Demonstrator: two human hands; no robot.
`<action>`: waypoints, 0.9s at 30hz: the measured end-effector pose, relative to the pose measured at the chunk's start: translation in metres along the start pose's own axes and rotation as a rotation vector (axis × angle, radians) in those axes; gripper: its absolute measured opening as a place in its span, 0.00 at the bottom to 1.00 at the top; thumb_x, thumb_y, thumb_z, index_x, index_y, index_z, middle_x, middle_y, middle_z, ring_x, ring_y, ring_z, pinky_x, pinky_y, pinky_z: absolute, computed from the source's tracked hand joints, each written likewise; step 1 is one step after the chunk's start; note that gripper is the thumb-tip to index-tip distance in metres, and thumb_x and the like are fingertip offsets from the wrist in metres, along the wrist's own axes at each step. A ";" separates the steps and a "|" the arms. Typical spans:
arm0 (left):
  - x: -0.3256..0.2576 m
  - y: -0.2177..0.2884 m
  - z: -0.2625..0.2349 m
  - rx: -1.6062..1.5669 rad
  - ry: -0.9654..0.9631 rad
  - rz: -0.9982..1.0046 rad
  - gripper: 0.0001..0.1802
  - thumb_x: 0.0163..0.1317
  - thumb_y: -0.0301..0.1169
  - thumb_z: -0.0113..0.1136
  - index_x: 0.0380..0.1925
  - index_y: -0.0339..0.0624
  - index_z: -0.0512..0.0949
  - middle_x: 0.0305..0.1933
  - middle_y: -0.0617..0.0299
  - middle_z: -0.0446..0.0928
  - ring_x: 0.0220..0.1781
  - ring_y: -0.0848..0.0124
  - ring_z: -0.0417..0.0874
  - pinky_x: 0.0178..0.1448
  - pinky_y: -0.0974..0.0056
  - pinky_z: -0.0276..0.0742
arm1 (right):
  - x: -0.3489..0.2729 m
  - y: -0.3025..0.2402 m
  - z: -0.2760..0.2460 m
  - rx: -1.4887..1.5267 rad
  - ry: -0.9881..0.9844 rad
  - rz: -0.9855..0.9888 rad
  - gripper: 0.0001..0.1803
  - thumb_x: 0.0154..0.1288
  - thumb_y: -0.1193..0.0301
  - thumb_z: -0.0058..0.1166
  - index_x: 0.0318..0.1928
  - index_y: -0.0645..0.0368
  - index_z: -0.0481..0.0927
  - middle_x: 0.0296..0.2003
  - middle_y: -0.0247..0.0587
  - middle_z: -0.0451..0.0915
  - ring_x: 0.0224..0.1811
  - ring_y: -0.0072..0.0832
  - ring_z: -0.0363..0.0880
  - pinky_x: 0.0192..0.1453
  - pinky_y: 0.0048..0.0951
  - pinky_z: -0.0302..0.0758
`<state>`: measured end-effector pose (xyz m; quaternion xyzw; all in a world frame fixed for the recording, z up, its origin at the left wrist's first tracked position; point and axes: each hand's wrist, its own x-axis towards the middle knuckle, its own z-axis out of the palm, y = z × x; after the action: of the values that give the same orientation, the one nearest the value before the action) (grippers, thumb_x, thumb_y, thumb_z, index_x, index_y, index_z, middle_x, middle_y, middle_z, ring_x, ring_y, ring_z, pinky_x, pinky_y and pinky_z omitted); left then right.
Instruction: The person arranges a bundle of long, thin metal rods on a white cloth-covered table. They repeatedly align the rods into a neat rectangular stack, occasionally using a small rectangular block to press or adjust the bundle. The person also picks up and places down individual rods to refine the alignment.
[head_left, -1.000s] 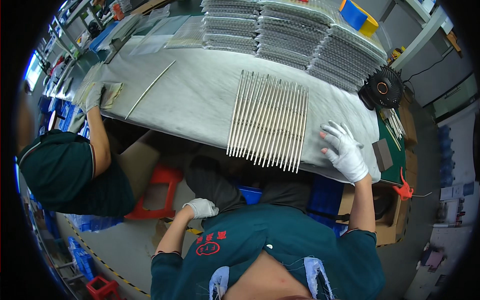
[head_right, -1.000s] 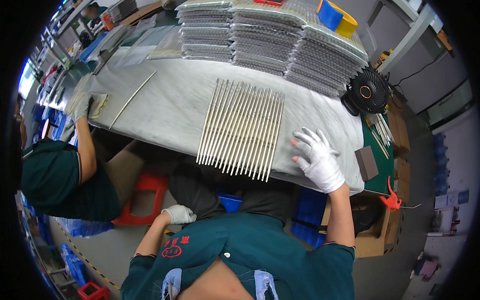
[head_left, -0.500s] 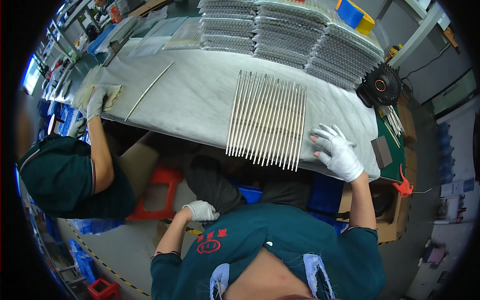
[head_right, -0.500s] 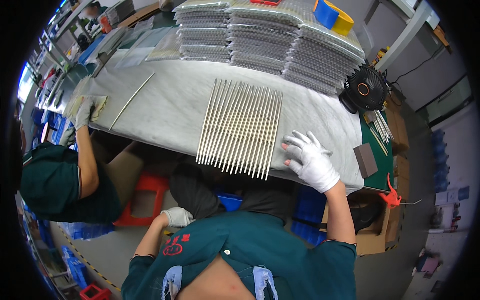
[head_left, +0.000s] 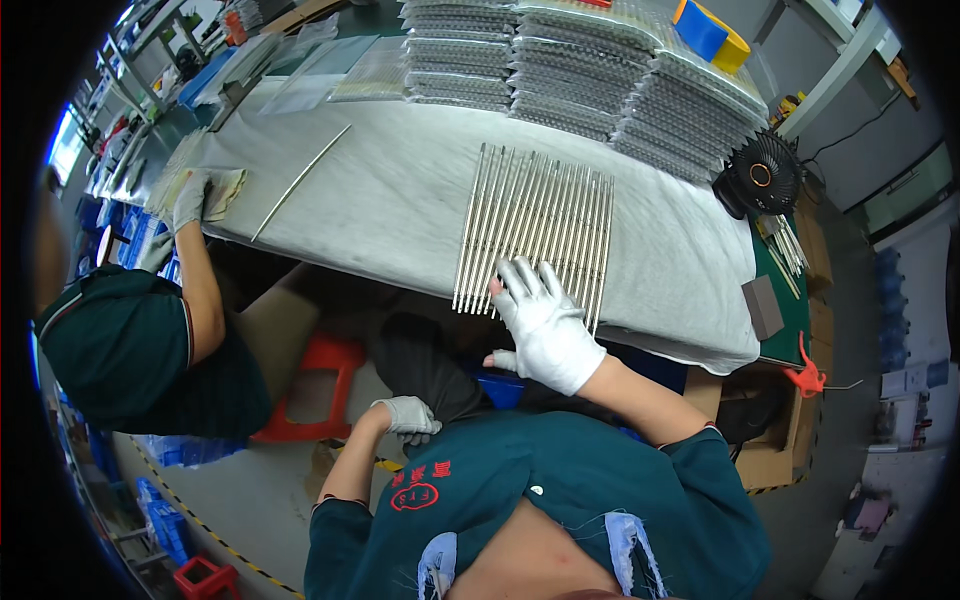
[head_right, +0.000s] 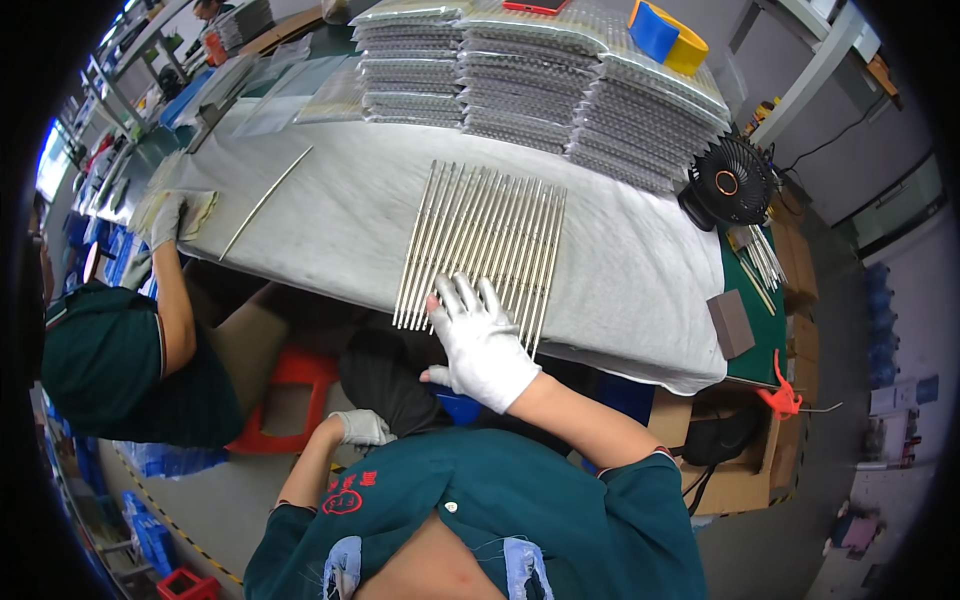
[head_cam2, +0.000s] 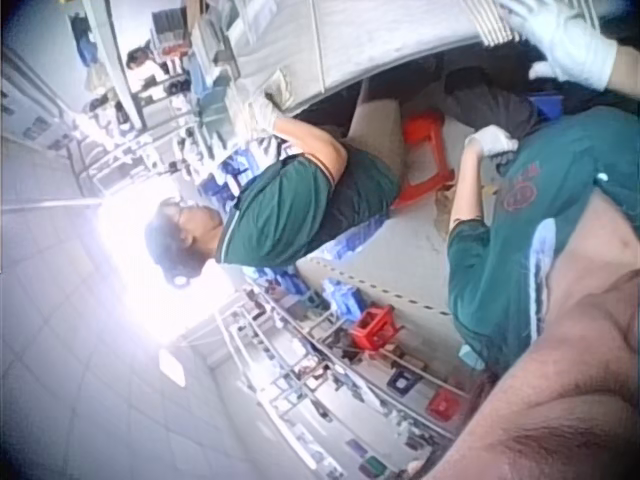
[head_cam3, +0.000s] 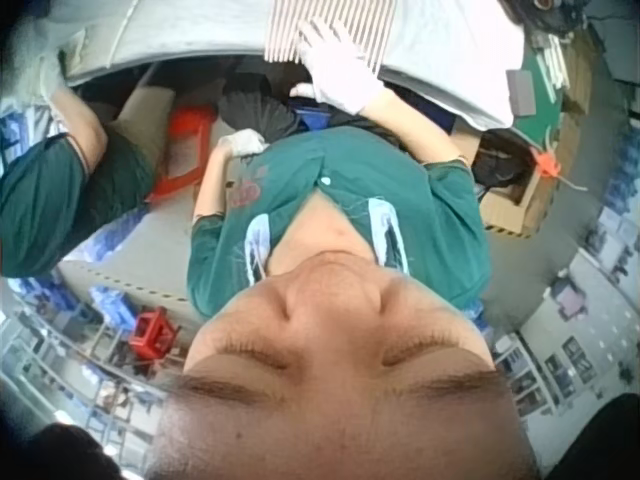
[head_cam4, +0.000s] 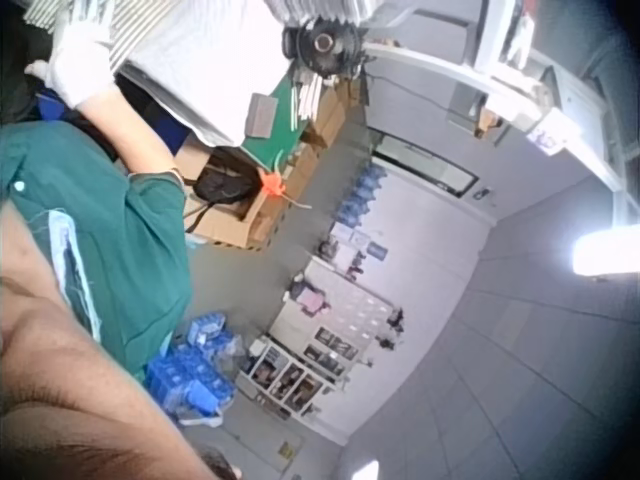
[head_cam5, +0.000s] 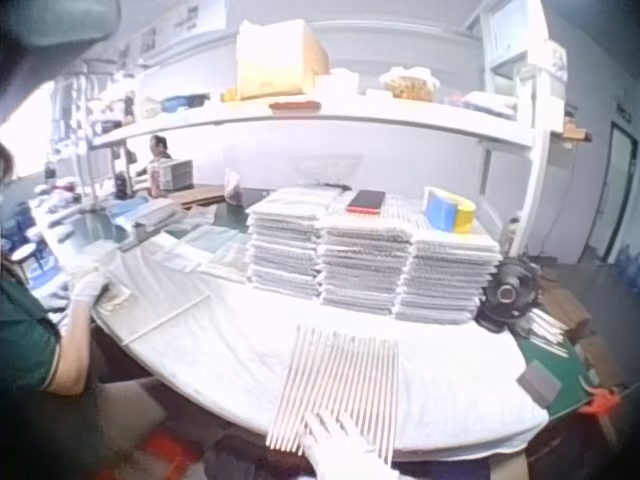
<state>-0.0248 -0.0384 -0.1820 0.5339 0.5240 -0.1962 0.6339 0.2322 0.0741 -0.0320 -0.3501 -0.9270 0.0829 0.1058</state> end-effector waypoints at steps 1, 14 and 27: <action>0.000 0.000 -0.001 0.001 -0.016 -0.012 0.20 0.61 0.45 0.53 0.24 0.39 0.81 0.22 0.61 0.81 0.20 0.72 0.78 0.28 0.67 0.74 | 0.007 -0.001 0.003 0.004 0.025 0.013 0.50 0.45 0.46 0.67 0.61 0.69 0.65 0.65 0.60 0.61 0.69 0.53 0.57 0.72 0.54 0.50; -0.012 0.008 0.000 -0.024 0.023 0.007 0.20 0.62 0.45 0.55 0.23 0.40 0.80 0.20 0.62 0.80 0.19 0.73 0.78 0.25 0.68 0.73 | 0.011 0.012 0.011 -0.019 0.065 0.009 0.39 0.51 0.55 0.65 0.59 0.66 0.69 0.62 0.57 0.64 0.68 0.50 0.59 0.72 0.51 0.54; -0.014 0.008 0.000 -0.070 0.035 0.014 0.19 0.63 0.45 0.55 0.25 0.39 0.80 0.22 0.62 0.81 0.20 0.73 0.78 0.26 0.69 0.73 | -0.016 -0.005 -0.018 0.040 -0.054 -0.084 0.38 0.54 0.55 0.63 0.60 0.67 0.69 0.65 0.59 0.62 0.69 0.50 0.58 0.72 0.51 0.53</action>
<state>-0.0239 -0.0396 -0.1659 0.5186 0.5379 -0.1639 0.6441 0.2457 0.0609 -0.0154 -0.3064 -0.9416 0.1061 0.0913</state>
